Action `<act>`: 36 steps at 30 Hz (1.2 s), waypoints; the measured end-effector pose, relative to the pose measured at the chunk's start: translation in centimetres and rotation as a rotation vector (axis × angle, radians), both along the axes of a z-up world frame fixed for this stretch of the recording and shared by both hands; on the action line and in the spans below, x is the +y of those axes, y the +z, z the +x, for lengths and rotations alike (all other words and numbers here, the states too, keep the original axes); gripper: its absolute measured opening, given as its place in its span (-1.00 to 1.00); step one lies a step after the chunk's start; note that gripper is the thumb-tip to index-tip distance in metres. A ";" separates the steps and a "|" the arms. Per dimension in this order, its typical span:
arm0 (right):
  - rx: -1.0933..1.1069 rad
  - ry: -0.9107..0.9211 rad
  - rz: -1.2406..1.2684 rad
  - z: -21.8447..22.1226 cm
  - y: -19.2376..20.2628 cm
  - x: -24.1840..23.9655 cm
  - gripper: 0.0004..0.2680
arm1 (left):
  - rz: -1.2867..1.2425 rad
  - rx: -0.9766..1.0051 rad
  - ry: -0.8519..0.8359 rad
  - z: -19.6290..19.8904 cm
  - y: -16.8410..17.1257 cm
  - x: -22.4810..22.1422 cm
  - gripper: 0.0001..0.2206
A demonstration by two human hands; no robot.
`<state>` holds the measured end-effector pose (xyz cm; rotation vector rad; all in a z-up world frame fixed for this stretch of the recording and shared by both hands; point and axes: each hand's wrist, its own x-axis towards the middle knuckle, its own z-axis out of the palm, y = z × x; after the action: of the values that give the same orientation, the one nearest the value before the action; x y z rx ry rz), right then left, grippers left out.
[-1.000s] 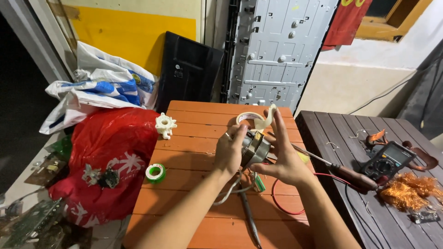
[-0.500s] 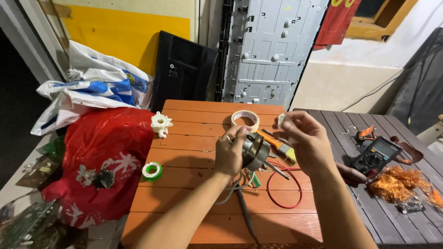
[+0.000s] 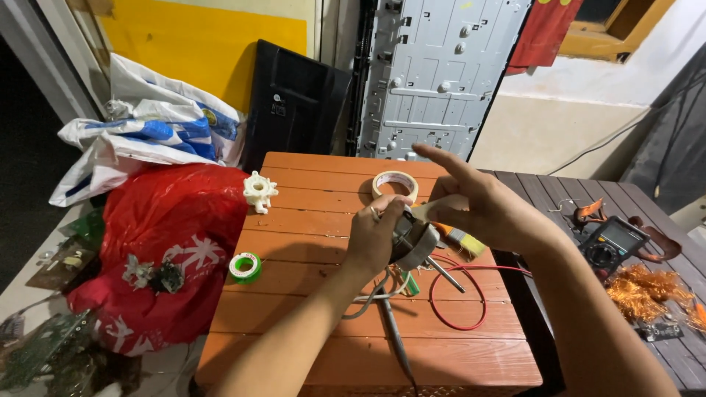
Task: The person holds a small electric motor and wraps its exposed wires with white electrical tape. They rotate the motor to access different sides, tear off tape, and press it around the wire bundle. The motor remains in hand throughout the clip.
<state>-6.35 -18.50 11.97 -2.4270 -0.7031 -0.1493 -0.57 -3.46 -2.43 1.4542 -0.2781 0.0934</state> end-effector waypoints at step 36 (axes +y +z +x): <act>-0.151 -0.046 -0.502 2.7 -2.1 2.7 -0.71 | 0.111 0.101 -0.069 1.0 0.1 -0.4 -0.52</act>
<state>-3.66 -15.82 9.83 -2.9354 -0.8307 -0.1955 0.39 -3.85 -2.35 1.5523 -0.2536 -0.0526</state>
